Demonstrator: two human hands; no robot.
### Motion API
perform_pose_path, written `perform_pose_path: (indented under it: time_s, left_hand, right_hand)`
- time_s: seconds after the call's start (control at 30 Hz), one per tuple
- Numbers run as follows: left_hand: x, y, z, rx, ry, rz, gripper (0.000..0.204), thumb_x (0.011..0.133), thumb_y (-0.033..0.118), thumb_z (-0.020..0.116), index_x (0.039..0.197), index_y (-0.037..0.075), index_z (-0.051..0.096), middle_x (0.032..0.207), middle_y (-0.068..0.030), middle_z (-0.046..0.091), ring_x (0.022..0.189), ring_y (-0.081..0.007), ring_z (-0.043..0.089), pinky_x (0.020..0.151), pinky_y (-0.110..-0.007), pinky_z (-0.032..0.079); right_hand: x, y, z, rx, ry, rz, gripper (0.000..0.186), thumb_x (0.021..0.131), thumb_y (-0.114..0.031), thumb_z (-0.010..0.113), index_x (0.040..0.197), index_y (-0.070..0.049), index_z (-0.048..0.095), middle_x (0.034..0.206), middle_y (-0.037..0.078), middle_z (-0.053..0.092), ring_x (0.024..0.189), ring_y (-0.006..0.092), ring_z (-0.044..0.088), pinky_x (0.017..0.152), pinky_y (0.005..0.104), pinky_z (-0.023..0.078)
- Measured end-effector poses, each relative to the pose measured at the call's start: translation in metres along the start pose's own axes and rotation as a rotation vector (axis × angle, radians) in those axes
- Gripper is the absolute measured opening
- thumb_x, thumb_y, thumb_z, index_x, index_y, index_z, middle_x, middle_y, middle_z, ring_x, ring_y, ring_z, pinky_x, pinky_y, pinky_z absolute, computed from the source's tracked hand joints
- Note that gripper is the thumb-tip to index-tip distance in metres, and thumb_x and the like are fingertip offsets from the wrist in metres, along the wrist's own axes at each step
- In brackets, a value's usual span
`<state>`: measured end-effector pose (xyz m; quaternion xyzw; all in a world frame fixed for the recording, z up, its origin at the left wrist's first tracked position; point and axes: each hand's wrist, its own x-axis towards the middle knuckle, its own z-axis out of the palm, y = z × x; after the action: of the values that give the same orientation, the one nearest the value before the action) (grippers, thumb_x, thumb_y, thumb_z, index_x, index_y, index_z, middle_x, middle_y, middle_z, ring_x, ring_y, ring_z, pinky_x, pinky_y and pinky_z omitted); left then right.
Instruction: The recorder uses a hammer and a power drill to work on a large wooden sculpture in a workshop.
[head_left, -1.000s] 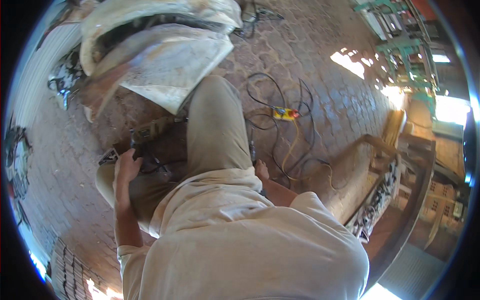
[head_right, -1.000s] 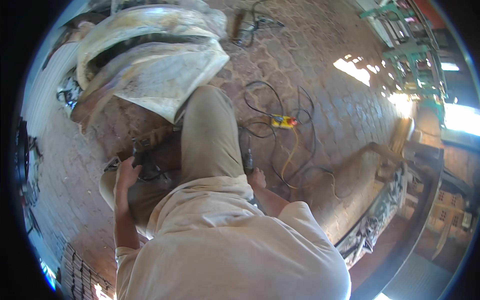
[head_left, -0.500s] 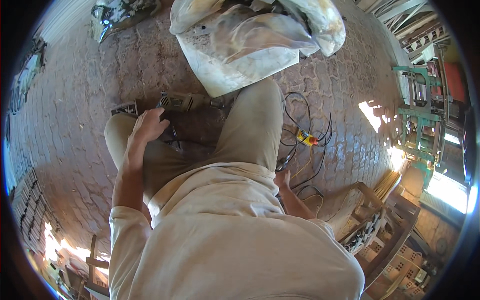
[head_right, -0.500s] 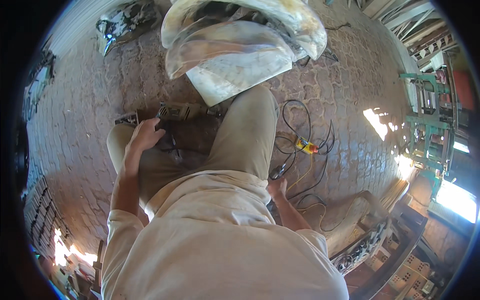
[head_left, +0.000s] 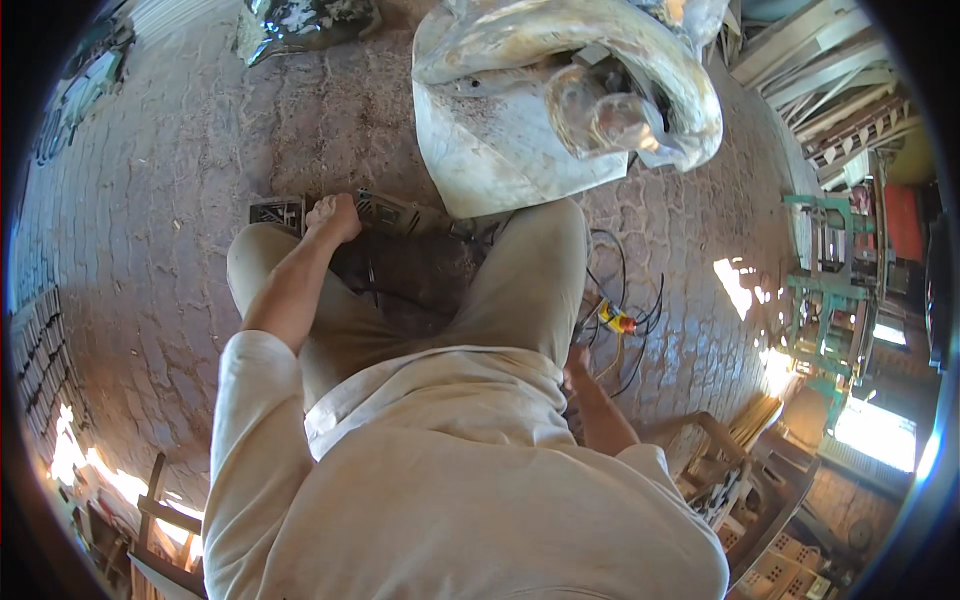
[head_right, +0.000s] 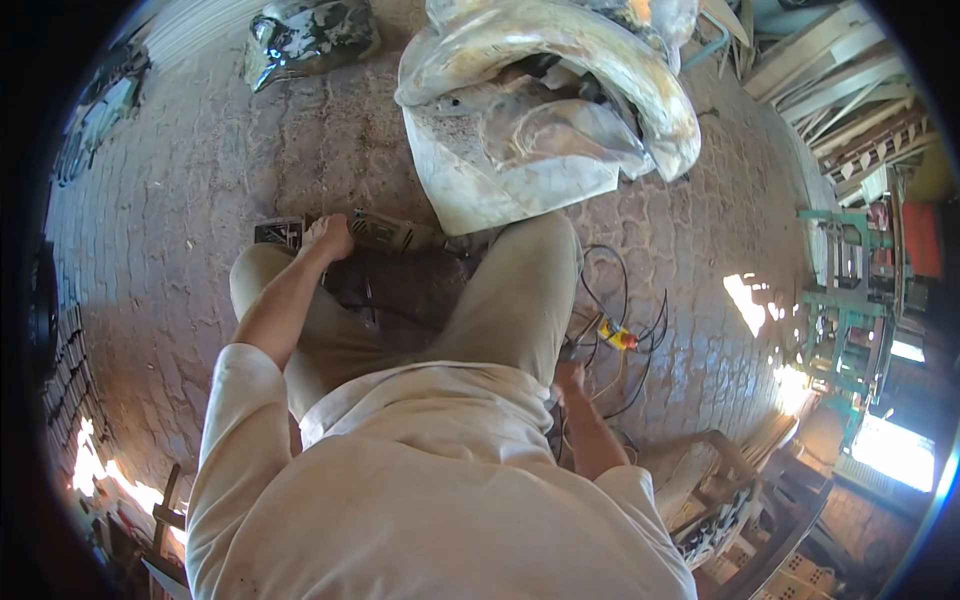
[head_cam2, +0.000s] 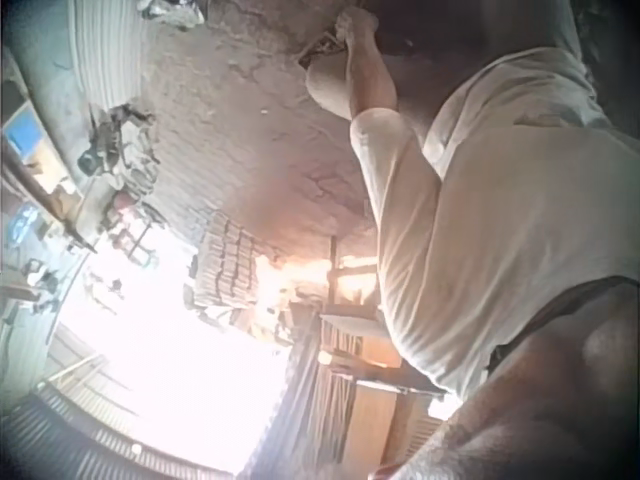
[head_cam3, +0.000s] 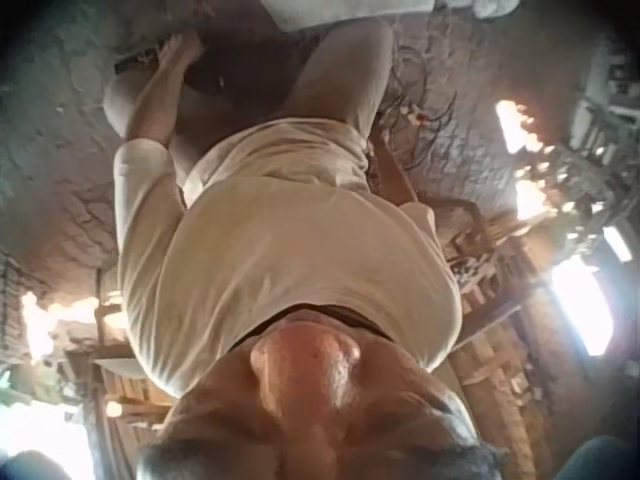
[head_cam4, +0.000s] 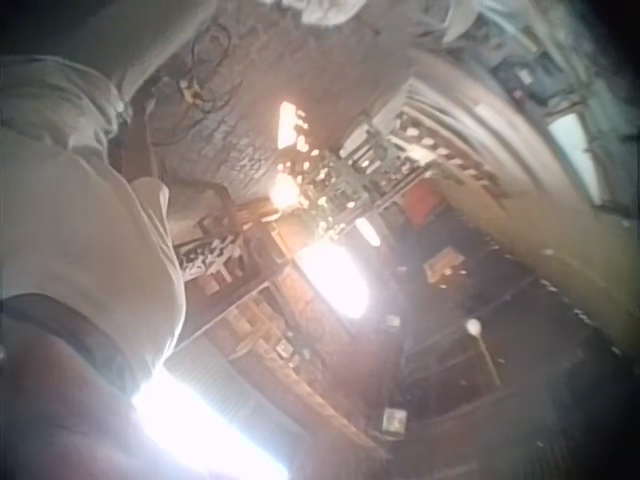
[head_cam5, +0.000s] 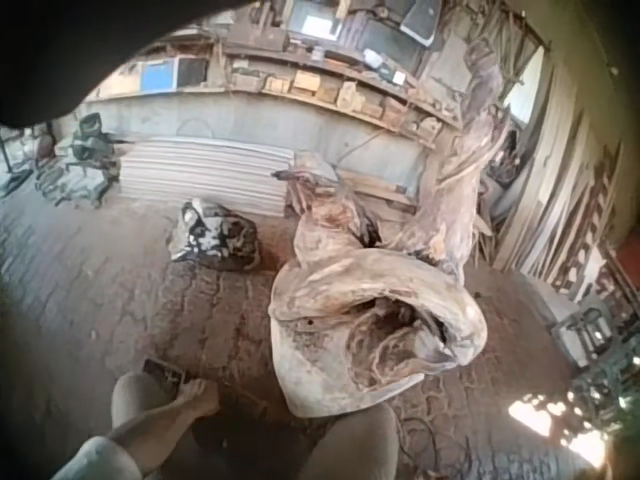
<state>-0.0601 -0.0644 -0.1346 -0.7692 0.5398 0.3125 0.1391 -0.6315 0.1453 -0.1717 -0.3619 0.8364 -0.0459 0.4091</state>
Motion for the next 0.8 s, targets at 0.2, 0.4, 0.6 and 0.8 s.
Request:
perform_pose_path:
  time_s: [0.2, 0.4, 0.6, 0.8]
  left_hand:
    - [0.028, -0.012, 0.052, -0.208, -0.174, -0.228, 0.065, 0.086, 0.023, 0.075, 0.145, 0.006, 0.054, 0.144, -0.0216, 0.062, 0.137, -0.038, 0.058, 0.112, -0.047, 0.05]
    - [0.029, -0.023, 0.083, -0.278, -0.099, -0.265, 0.084, 0.078, 0.031, 0.084, 0.147, 0.001, 0.047, 0.148, -0.0231, 0.058, 0.136, -0.039, 0.058, 0.114, -0.048, 0.049]
    - [0.024, -0.027, 0.057, -0.378, -0.197, -0.132, 0.112, 0.055, 0.046, 0.099, 0.14, -0.011, 0.054, 0.139, -0.0258, 0.064, 0.128, -0.0375, 0.064, 0.105, -0.045, 0.054]
    - [-0.014, -0.021, 0.027, -1.165, -0.545, -0.235, 0.044, 0.084, 0.023, 0.084, 0.113, -0.009, 0.072, 0.102, -0.0199, 0.076, 0.088, -0.0294, 0.076, 0.08, -0.044, 0.061]
  right_hand:
    - [-0.006, 0.065, 0.052, -0.273, -0.103, 0.137, 0.025, 0.086, -0.029, 0.073, 0.085, -0.004, 0.072, 0.078, 0.009, 0.071, 0.071, 0.0216, 0.065, 0.06, 0.0416, 0.048]
    - [-0.007, 0.078, 0.077, -0.339, -0.134, 0.178, 0.021, 0.09, -0.027, 0.068, 0.093, -0.007, 0.073, 0.085, 0.011, 0.072, 0.077, 0.0238, 0.068, 0.065, 0.0425, 0.051]
    - [0.006, 0.09, 0.087, -0.347, -0.119, 0.167, 0.021, 0.094, -0.026, 0.062, 0.101, -0.009, 0.073, 0.092, 0.013, 0.073, 0.084, 0.0259, 0.07, 0.07, 0.0434, 0.053]
    - [0.019, 0.035, 0.054, -0.409, 0.073, 0.03, 0.024, 0.098, -0.024, 0.057, 0.109, -0.012, 0.074, 0.099, 0.015, 0.074, 0.091, 0.0281, 0.072, 0.075, 0.0443, 0.056]
